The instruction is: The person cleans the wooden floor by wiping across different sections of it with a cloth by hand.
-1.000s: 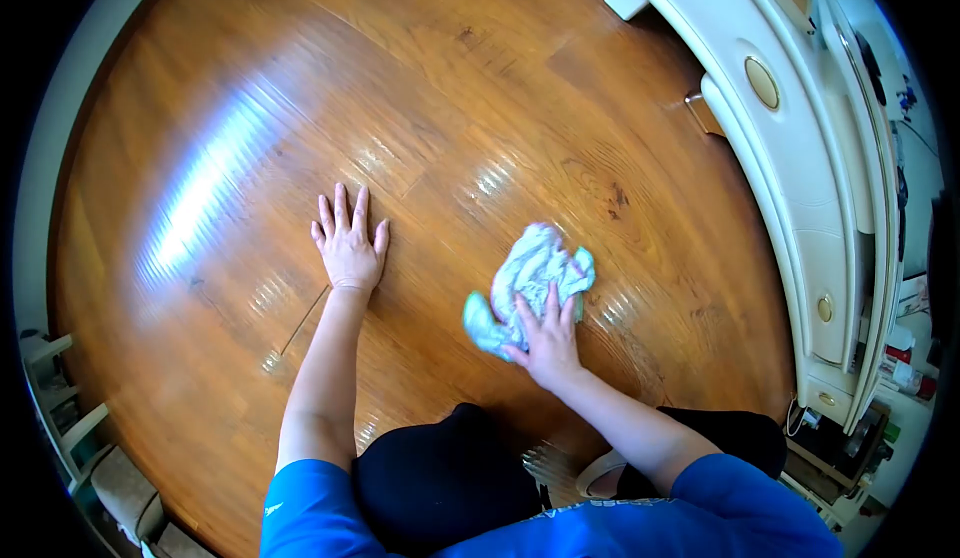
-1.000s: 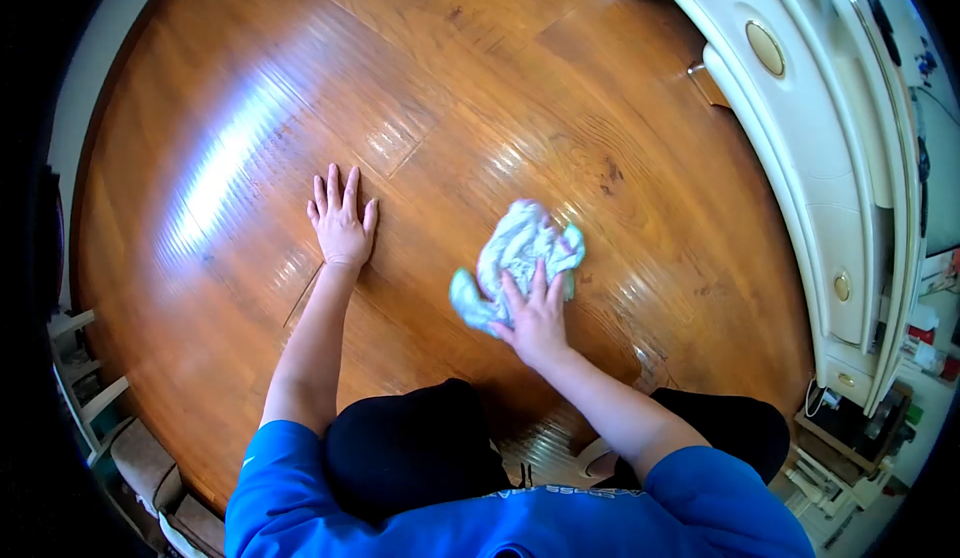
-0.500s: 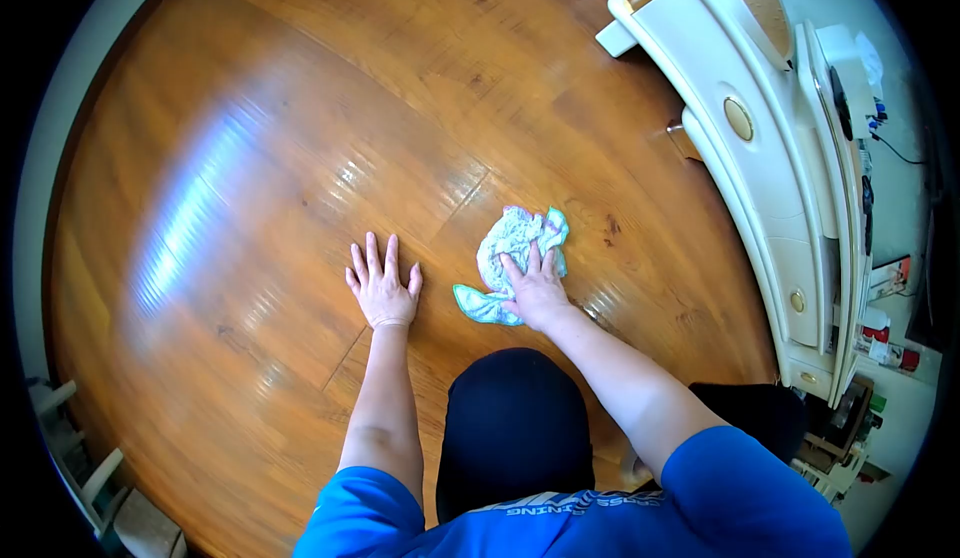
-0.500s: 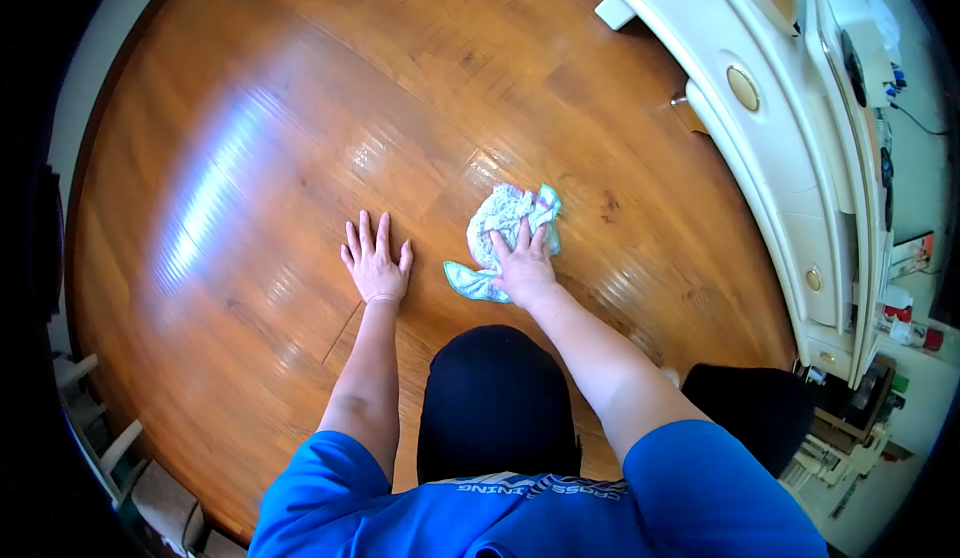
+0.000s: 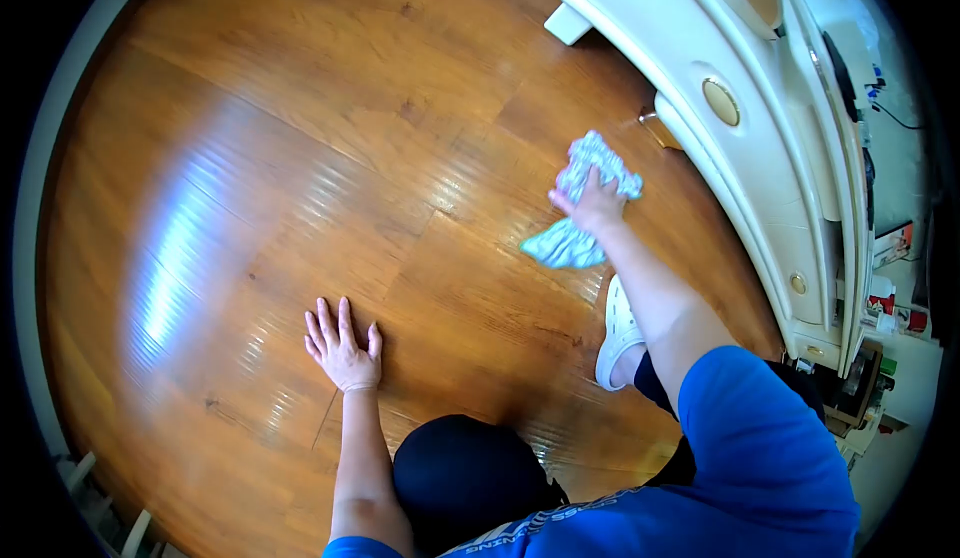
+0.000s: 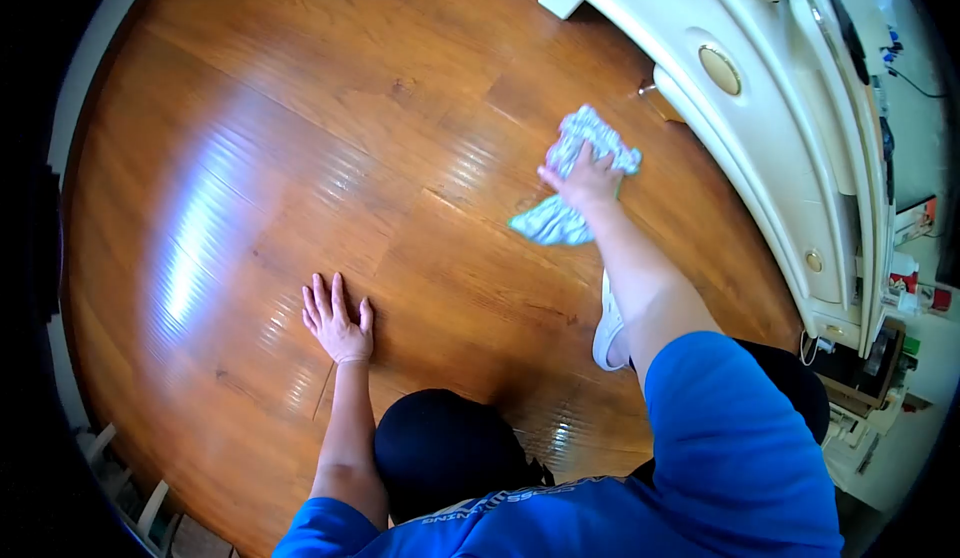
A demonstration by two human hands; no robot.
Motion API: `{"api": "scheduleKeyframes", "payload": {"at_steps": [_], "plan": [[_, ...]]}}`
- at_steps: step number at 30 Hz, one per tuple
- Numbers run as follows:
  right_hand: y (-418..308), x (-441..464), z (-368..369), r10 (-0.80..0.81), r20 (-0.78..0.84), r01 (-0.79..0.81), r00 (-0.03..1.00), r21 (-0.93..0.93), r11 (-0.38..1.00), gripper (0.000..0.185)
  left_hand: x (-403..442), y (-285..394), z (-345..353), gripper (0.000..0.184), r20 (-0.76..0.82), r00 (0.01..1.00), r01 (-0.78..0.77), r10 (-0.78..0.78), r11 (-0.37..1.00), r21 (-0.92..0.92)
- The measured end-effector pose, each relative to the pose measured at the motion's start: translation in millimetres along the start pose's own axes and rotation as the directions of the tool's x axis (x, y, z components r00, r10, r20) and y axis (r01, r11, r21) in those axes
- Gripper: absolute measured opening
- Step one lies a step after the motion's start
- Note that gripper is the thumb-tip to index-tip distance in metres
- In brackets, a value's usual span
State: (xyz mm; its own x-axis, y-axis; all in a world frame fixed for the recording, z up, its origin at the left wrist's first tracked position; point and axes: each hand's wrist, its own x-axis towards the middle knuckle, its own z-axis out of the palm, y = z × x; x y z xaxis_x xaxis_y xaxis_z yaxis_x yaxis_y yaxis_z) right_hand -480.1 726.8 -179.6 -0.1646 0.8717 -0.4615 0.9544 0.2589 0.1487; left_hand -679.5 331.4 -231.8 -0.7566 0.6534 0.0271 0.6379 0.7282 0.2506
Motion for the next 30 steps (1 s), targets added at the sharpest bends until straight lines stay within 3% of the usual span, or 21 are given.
{"api": "scheduleKeyframes", "payload": {"at_steps": [3,6,10,11,13,14,16,22,27,29,30], "plan": [[1,1,21,0.056,-0.099,-0.045,0.994,0.102,0.994,0.111,0,3,-3,0.063,0.013,1.0,0.001,-0.002,1.0,0.029],[22,-62,49,-0.26,-0.312,0.3,0.914,0.085,0.95,0.106,2,5,-4,0.063,0.009,1.0,-0.018,0.018,0.997,0.071],[50,-98,61,-0.312,-0.183,0.334,0.932,0.105,0.937,0.113,10,12,-2,0.069,-0.005,0.998,-0.058,0.059,0.986,0.154],[50,-97,63,-0.316,-0.188,0.34,0.93,0.116,0.933,0.113,16,19,2,0.069,0.005,1.0,-0.003,0.002,0.988,0.157],[45,-98,57,-0.241,-0.119,0.256,0.963,0.136,0.957,0.116,53,50,-3,0.071,0.05,0.999,0.017,-0.022,0.996,0.084],[45,-98,54,-0.238,-0.124,0.255,0.963,0.142,0.956,0.116,80,68,7,0.078,0.143,0.982,0.109,-0.126,0.987,0.12],[46,-94,52,-0.259,-0.144,0.276,0.955,0.118,0.954,0.117,112,107,10,0.081,0.1,0.929,0.33,-0.357,0.919,0.217],[50,-22,31,-0.075,-0.232,0.11,0.97,0.139,0.984,0.113,108,95,22,0.081,0.075,0.948,0.28,-0.309,0.923,0.263],[25,101,-41,0.029,-0.165,0.0,0.986,0.175,0.985,0.116,107,96,22,0.084,0.089,0.945,0.288,-0.315,0.93,0.228],[-11,128,-80,0.224,-0.048,-0.209,0.973,0.208,0.956,0.123,108,96,23,0.084,0.086,0.947,0.285,-0.31,0.932,0.224],[-23,137,-87,0.215,-0.044,-0.202,0.976,0.199,0.959,0.123,106,95,20,0.084,0.089,0.951,0.27,-0.296,0.937,0.223]]}}
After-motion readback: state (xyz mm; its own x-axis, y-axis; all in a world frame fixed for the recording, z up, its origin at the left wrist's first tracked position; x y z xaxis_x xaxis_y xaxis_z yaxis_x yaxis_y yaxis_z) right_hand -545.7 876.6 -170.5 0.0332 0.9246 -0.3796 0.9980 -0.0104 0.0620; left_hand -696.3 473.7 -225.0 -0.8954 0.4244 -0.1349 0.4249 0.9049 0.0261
